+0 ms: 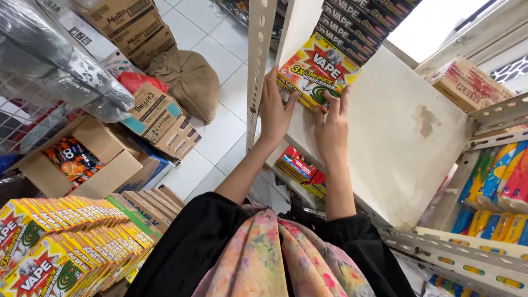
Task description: The person picks up boxes of mosquito coils from stacks on the floor and stacks them onto a shelf by hand.
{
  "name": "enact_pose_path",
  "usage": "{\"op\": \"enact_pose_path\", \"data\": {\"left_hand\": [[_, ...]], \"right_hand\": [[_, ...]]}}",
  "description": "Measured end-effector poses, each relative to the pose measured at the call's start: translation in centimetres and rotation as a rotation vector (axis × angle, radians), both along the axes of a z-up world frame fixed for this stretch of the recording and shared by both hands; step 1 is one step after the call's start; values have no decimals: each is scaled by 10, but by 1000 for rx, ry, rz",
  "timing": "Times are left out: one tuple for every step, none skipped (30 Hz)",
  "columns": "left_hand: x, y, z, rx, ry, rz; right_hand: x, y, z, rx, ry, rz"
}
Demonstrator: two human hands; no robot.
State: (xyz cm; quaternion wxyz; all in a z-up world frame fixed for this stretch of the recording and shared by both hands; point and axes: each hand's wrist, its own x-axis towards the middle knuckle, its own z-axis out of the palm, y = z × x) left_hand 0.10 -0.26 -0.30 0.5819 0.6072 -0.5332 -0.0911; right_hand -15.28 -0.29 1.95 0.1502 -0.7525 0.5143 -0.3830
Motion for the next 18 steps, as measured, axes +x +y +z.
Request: {"op": "enact_pose_path", "data": {"left_hand": [[-2, 1, -1, -15, -11, 5], [-2, 0, -1, -34, -24, 16], [-1, 1, -1, -54, -36, 27], [0, 4, -2, -83, 41, -79], [2, 9, -6, -114, 117, -185], [7, 19, -11, -142, 195, -272], [14, 31, -17, -96, 247, -385], [22, 47, -26, -52, 304, -484], [31, 66, -36, -10, 363, -583], [42, 91, -47, 91, 377, -551], [54, 121, -60, 193, 394, -520], [67, 153, -72, 295, 411, -488], [77, 184, -85, 261, 448, -458], [88, 217, -98, 226, 479, -416], [99, 248, -111, 191, 507, -374], [110, 283, -123, 214, 517, -296], [120, 318, -134, 237, 528, -217], [132, 350, -143, 254, 533, -147]], "right_hand": [[0, 3, 1, -9, -2, 0], [1, 4, 4, -24, -5, 6], [3, 6, 7, -38, -7, 12], [2, 8, 12, -63, 61, 12], [0, 13, 17, -88, 129, 11], [0, 19, 20, -110, 198, 29], [-2, 26, 23, -167, 163, 52], [-7, 33, 27, -219, 129, 89], [-9, 42, 27, -270, 91, 128], [-5, 55, 23, -286, 21, 173], [-2, 69, 17, -298, -51, 218], [5, 83, 11, -305, -129, 263], [14, 99, 3, -242, -173, 322], [30, 117, -7, -174, -222, 389], [47, 134, -16, -104, -269, 454], [68, 151, -26, 16, -285, 571], [88, 169, -34, 137, -297, 687], [110, 187, -41, 160, -183, 760]]}}
